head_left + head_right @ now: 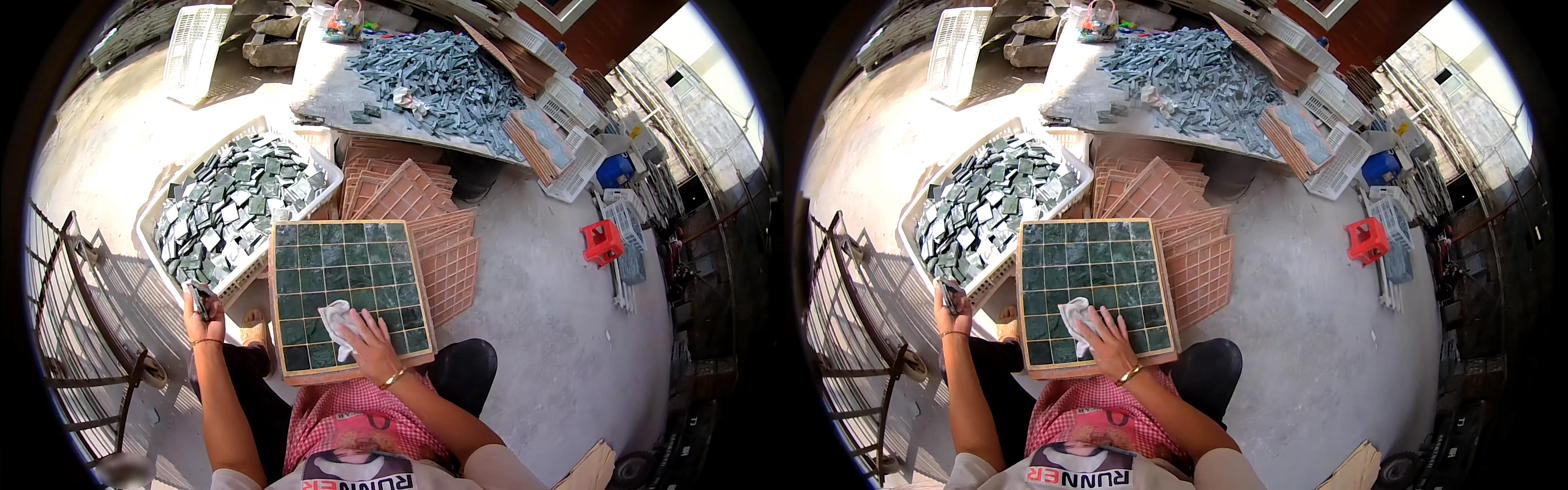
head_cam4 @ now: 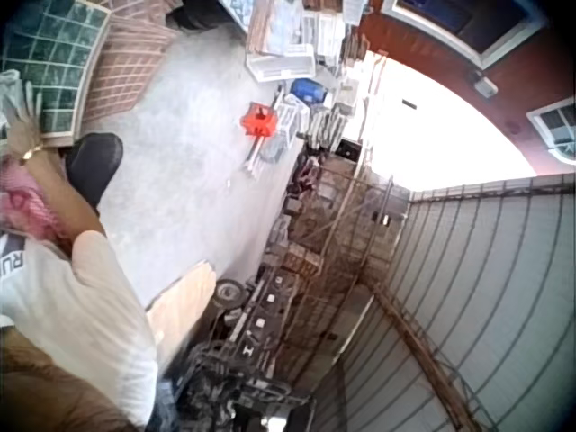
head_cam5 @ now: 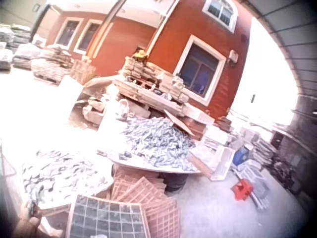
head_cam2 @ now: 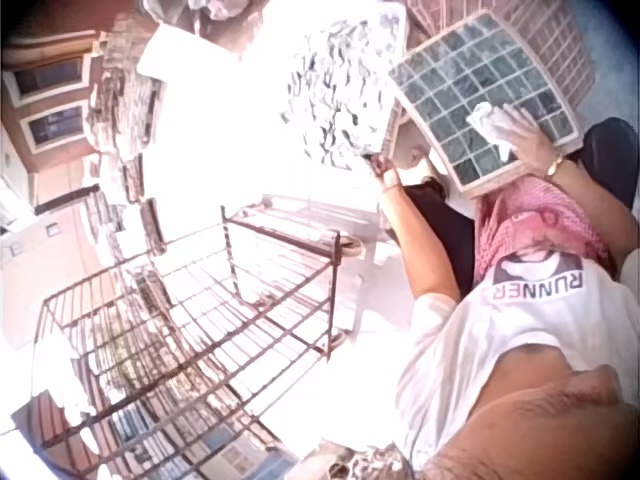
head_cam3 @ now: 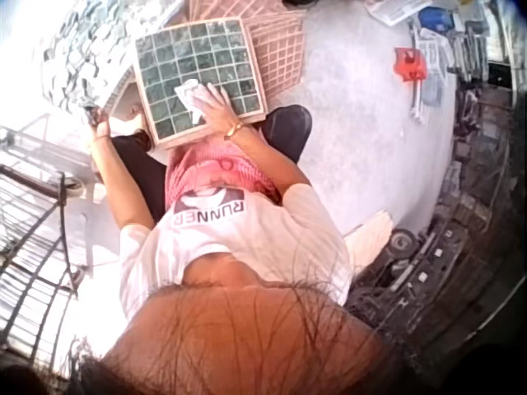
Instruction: The person sits on the ground and places small green square tiles by hand into a yellow grid frame, filling the cells one by one. The person then wipes the surface of the filled grid with a cloth.
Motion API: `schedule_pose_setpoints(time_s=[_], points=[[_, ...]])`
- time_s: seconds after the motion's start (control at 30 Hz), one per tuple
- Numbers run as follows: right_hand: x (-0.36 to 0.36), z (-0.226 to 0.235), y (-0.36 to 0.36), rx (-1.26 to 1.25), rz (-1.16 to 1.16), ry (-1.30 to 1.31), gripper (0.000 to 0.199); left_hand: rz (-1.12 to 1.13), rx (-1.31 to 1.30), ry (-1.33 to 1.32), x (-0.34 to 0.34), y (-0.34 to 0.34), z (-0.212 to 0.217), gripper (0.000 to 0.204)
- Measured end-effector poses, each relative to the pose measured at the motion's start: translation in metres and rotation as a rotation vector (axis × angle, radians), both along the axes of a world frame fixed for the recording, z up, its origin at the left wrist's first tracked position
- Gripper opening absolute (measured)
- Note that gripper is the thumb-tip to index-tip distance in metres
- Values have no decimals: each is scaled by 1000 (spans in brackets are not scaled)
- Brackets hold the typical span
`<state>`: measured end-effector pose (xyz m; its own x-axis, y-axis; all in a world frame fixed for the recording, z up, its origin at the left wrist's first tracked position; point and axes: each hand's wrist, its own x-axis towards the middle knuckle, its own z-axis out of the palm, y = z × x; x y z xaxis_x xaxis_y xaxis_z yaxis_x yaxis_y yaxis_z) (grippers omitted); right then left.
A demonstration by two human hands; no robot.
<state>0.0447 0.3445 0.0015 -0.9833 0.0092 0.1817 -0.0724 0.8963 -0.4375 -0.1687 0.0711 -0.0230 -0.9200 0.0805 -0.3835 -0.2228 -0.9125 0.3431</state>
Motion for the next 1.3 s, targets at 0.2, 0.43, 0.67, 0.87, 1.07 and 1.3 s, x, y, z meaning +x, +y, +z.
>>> schedule_pose_setpoints(time_s=[0.2, 0.43, 0.67, 0.87, 1.07, 1.3], points=[[-38, -24, 3, 59, 171, -132, 51, -35, 5, 77, -6, 10, -9, 21], [15, -23, 175, 112, -834, -282, 45, -71, 45, 135, -1, 1, -7, 22], [-100, -18, 117, 164, -606, -66, 49, -60, -10, 25, 2, 26, 15, 21], [-125, -20, -70, -6, 165, -129, 48, -103, -2, 70, -5, 32, 8, 22], [-152, -37, 39, -19, 26, 47, 51, -119, -2, 55, -3, 32, 10, 20], [-145, -51, 160, 140, -696, -43, 49, -136, 23, 98, 4, 30, 20, 22]])
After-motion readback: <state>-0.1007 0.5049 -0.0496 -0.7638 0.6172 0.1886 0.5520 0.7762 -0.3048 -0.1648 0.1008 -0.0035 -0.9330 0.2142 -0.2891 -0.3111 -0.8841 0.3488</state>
